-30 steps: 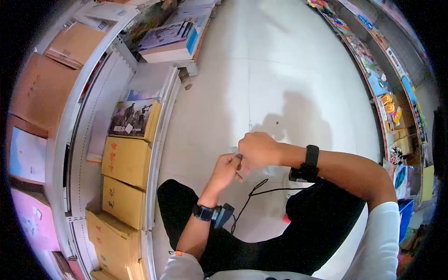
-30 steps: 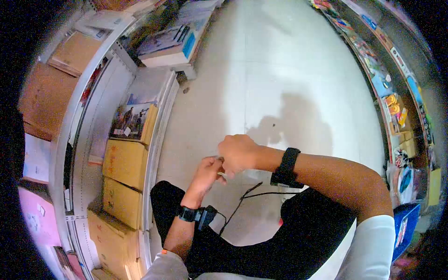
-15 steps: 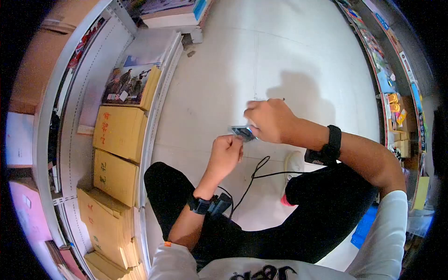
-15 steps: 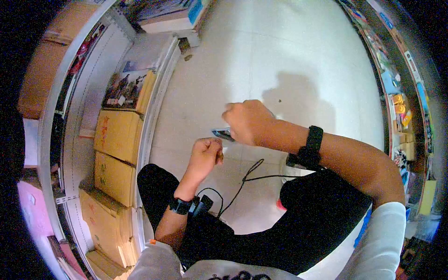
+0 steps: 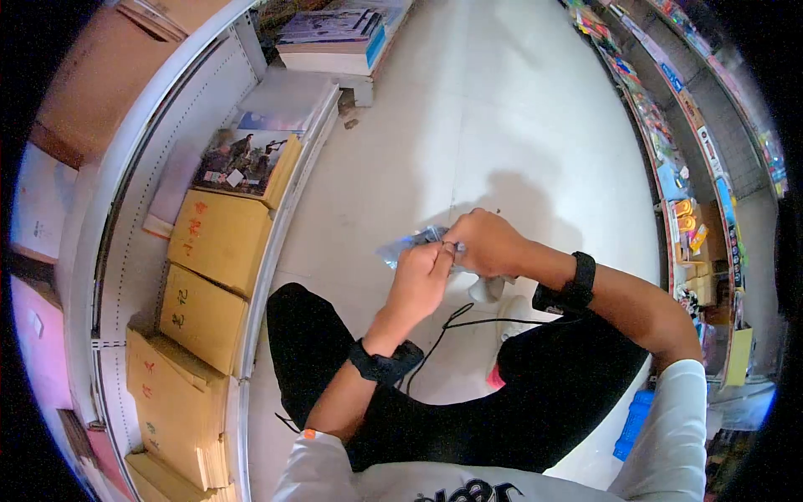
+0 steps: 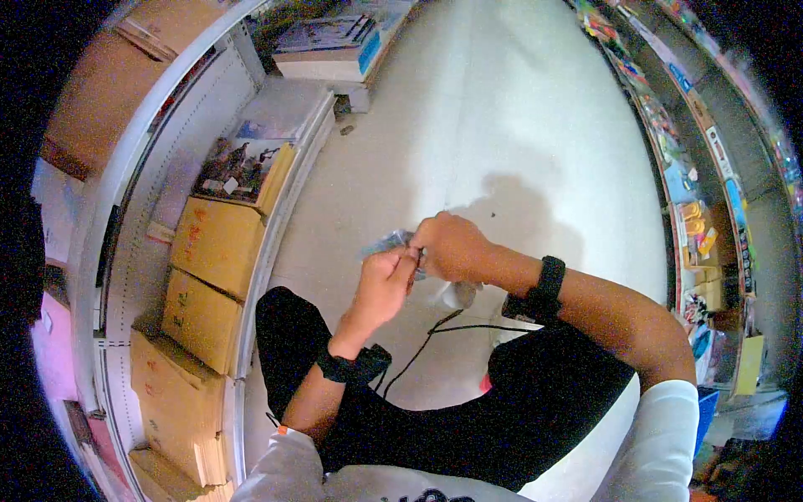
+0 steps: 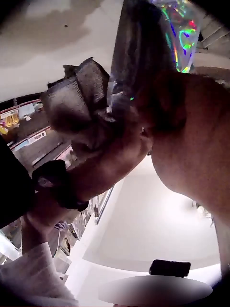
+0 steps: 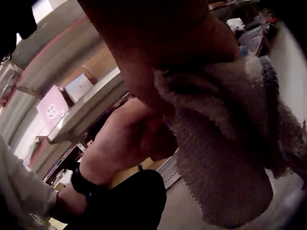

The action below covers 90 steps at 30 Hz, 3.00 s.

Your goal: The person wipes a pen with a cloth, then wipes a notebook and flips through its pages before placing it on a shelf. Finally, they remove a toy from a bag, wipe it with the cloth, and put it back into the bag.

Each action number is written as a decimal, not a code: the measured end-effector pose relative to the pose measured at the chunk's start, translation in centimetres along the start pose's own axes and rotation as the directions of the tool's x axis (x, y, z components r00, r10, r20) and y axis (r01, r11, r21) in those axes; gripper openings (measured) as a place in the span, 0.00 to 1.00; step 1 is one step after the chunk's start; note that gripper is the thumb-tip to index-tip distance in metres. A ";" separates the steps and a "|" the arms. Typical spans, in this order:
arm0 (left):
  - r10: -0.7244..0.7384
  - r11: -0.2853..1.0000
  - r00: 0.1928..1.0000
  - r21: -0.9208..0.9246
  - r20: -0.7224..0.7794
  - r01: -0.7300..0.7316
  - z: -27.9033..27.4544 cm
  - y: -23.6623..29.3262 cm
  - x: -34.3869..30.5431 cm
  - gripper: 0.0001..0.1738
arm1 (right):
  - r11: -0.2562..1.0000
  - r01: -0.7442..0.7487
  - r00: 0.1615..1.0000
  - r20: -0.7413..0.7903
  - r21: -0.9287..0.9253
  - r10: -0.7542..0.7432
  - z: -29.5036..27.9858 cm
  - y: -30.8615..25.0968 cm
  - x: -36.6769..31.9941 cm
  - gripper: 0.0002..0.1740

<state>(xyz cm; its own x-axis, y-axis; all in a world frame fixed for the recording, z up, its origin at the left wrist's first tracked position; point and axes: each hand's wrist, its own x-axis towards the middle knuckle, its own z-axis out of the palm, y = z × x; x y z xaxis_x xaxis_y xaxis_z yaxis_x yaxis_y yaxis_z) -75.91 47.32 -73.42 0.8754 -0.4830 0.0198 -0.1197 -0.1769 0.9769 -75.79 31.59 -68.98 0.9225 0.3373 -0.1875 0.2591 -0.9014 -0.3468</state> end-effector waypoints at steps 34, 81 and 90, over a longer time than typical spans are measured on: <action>0.085 0.992 0.995 -0.092 -0.046 -0.089 -7.0 1.4 -1.4 0.11 | 0.782 -0.044 0.973 -0.151 0.622 0.175 -6.7 -1.7 -1.2 0.13; 0.138 0.896 0.946 -0.371 -0.295 -0.246 -12.0 2.6 -4.2 0.25 | 0.854 0.081 0.936 -0.334 0.515 0.112 -9.7 -0.6 -3.7 0.19; 0.192 0.919 0.908 -0.256 -0.373 -0.299 -12.1 2.8 -4.3 0.31 | 0.895 0.215 0.926 -0.373 0.390 -0.059 -8.3 -3.0 -4.2 0.16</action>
<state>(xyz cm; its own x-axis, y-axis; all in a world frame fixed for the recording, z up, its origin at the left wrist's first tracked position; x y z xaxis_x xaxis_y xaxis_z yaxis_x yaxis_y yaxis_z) -74.34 59.27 -68.19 0.9465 -0.1522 0.2844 -0.2521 0.2012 0.9466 -78.13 30.66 -59.53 0.9455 0.2647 0.1895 0.3182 -0.6286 -0.7096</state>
